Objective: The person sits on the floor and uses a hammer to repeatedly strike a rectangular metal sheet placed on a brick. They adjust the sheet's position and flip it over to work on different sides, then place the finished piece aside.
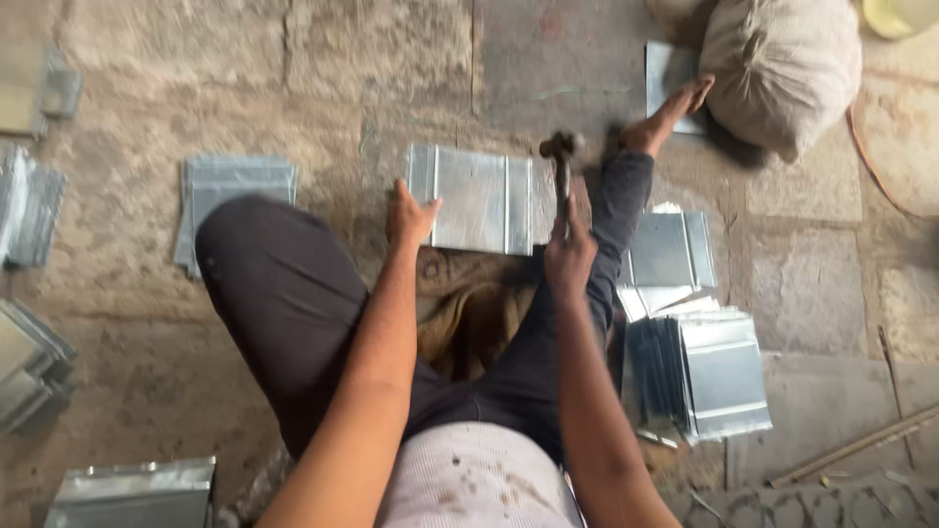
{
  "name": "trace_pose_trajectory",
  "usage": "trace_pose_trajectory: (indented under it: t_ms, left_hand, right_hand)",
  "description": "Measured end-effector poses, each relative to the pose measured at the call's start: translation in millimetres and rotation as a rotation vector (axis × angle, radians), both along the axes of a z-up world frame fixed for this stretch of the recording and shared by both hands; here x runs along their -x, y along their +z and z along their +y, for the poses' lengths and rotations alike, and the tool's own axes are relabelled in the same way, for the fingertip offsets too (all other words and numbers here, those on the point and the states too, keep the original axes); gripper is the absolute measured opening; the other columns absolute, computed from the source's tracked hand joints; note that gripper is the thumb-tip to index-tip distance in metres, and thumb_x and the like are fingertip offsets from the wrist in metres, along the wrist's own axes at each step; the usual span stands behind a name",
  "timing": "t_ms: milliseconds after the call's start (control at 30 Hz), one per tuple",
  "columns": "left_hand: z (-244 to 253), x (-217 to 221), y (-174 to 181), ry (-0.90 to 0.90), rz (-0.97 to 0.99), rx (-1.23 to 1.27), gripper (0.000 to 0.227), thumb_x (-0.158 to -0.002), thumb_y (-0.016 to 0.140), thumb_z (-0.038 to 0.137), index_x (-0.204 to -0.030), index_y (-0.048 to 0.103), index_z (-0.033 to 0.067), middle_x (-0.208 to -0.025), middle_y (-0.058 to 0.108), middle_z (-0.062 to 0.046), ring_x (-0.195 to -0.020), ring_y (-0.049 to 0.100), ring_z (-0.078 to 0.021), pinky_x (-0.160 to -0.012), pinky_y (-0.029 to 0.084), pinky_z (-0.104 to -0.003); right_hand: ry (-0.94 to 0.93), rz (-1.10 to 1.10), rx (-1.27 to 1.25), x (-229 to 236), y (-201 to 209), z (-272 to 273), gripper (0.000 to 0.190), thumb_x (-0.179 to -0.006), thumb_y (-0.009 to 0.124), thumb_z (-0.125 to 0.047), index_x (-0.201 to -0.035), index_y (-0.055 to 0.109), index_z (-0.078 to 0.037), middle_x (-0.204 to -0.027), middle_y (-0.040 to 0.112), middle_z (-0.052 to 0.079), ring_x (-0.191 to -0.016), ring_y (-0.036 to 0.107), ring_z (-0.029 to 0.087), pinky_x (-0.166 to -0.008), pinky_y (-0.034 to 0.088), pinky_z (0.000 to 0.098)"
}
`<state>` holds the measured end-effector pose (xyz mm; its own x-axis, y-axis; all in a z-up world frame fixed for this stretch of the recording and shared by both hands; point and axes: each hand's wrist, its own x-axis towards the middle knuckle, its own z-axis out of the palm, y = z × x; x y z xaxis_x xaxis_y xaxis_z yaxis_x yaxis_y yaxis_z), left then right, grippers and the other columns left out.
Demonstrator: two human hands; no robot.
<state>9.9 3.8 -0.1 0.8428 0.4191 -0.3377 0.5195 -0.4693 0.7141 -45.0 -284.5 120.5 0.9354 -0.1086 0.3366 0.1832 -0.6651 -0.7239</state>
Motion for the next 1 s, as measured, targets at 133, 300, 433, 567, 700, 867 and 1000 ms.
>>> trace_pose_trajectory:
  t_ms: [133, 300, 433, 567, 700, 867, 1000]
  left_hand:
    - [-7.1, 14.1, -5.8, -0.007, -0.084, -0.071, 0.098, -0.086, 0.082, 0.047, -0.154, 0.027, 0.0028, -0.150, 0.048, -0.026, -0.132, 0.053, -0.0422, -0.105, 0.048, -0.050]
    - [-9.3, 14.5, 35.5, 0.041, -0.012, 0.000, 0.091, -0.086, 0.079, 0.044, -0.152, 0.031, 0.0041, -0.144, 0.054, -0.023, -0.123, 0.061, -0.0367, -0.099, 0.054, -0.049]
    - [-10.2, 13.1, 44.0, 0.075, 0.025, 0.091, 0.082, -0.090, 0.074, 0.038, -0.151, 0.032, 0.0045, -0.145, 0.054, -0.022, -0.117, 0.065, -0.0355, -0.092, 0.060, -0.047]
    - [-18.5, 10.1, 42.4, 0.094, -0.130, -0.140, 0.089, -0.085, 0.084, 0.040, -0.146, 0.031, 0.0016, -0.135, 0.056, -0.026, -0.118, 0.060, -0.0406, -0.092, 0.053, -0.052]
    - [-17.2, 4.1, 42.7, 0.126, 0.020, 0.085, 0.080, -0.089, 0.076, 0.035, -0.148, 0.032, 0.0036, -0.140, 0.058, -0.021, -0.114, 0.068, -0.0326, -0.086, 0.061, -0.044]
    - [-18.5, 11.8, 40.9, 0.131, 0.002, 0.063, 0.075, -0.090, 0.077, 0.035, -0.145, 0.038, 0.0049, -0.138, 0.059, -0.019, -0.116, 0.068, -0.0313, -0.089, 0.060, -0.043]
    - [-19.3, 5.8, 33.7, 0.131, -0.060, 0.010, 0.085, -0.088, 0.080, 0.038, -0.148, 0.032, 0.0014, -0.140, 0.055, -0.023, -0.119, 0.062, -0.0357, -0.091, 0.056, -0.047]
  right_hand:
    - [0.049, -0.010, 0.200, -17.7, -37.2, -9.1, 0.044, -0.099, 0.068, -0.009, -0.143, 0.063, -0.010, -0.109, 0.071, 0.030, -0.101, 0.069, 0.044, -0.083, 0.057, 0.0437]
    - [-0.062, 0.200, -0.020, 9.7, -12.7, -14.7, 0.051, -0.099, 0.060, -0.005, -0.149, 0.056, -0.013, -0.092, 0.070, 0.027, -0.082, 0.070, 0.038, -0.075, 0.055, 0.0398]
    - [0.119, -0.180, 0.187, 39.4, -11.9, -8.5, 0.049, -0.104, 0.064, -0.005, -0.151, 0.057, -0.013, -0.100, 0.071, 0.023, -0.093, 0.075, 0.032, -0.079, 0.056, 0.0343]
    - [-0.028, 0.252, -0.008, 27.0, 13.2, -11.5, 0.046, -0.103, 0.065, -0.006, -0.148, 0.058, -0.014, -0.075, 0.066, 0.012, -0.066, 0.058, 0.013, -0.063, 0.050, 0.0312]
    - [0.029, -0.018, 0.028, 55.0, 6.7, -2.5, 0.049, -0.103, 0.062, -0.006, -0.151, 0.055, -0.010, -0.077, 0.065, 0.014, -0.065, 0.056, 0.016, -0.063, 0.048, 0.0326]
    - [-0.054, 0.269, 0.104, 44.5, 10.2, -13.9, 0.041, -0.101, 0.070, -0.012, -0.142, 0.066, -0.014, -0.079, 0.069, 0.021, -0.062, 0.061, 0.017, -0.064, 0.051, 0.0319]
    - [-0.030, 0.064, 0.065, 71.3, -3.1, -3.2, 0.045, -0.101, 0.064, -0.010, -0.146, 0.060, -0.009, -0.084, 0.072, 0.020, -0.070, 0.069, 0.017, -0.066, 0.053, 0.0319]
